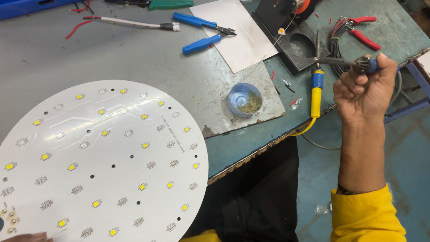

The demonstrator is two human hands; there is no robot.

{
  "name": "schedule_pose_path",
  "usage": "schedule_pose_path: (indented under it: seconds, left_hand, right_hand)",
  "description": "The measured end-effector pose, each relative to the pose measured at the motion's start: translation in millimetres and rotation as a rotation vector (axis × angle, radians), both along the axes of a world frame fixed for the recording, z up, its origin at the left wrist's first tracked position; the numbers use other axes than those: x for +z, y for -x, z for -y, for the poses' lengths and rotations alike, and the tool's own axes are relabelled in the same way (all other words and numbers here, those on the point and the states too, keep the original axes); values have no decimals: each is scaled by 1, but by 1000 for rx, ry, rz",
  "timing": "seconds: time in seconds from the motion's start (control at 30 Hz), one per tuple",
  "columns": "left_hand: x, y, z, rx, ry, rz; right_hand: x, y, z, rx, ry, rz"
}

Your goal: The person solders small components onto a round LED light board at a workbench. They hold the board steady with pliers, apply solder with a soldering iron, dip into a small container of flux or solder, and trim excess leads with blue-handled pliers, working around the board.

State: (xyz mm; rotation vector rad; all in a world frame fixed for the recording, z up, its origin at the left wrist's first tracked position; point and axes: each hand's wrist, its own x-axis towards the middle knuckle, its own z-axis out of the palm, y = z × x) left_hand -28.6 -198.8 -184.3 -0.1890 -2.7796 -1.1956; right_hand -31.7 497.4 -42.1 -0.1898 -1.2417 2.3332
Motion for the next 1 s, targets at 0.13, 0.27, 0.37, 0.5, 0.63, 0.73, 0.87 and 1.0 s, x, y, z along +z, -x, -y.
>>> schedule_pose_path:
  seconds: [0.13, 0.27, 0.37, 0.5, 0.63, 0.73, 0.87, 1.0]
  left_hand:
    - [0, -21, -2, 22, -93, -82]
    - [-7, -35, -12, 84, -193, -164]
    - [-7, -35, -10, 109, -143, -139]
    - [-9, -46, -15, 153, -205, -149]
    - [-12, -40, -9, 148, -136, -115]
    - [-12, -39, -5, 141, -114, -114]
    - [-16, -32, -2, 111, -162, -93]
    - [-19, -39, -3, 126, -143, -119]
  right_hand:
    - [3, 0, 17, 60, 19, 23]
    - [13, 2, 58, 64, 53, 72]
    - [19, 10, 98, 192, 47, 38]
    - [24, 17, 146, 184, 100, 47]
    - [20, 16, 172, 250, 85, -4]
    - [21, 13, 170, 135, -22, -79]
    - [29, 9, 150, -190, -387, -143]
    - [31, 8, 134, -225, -717, -175]
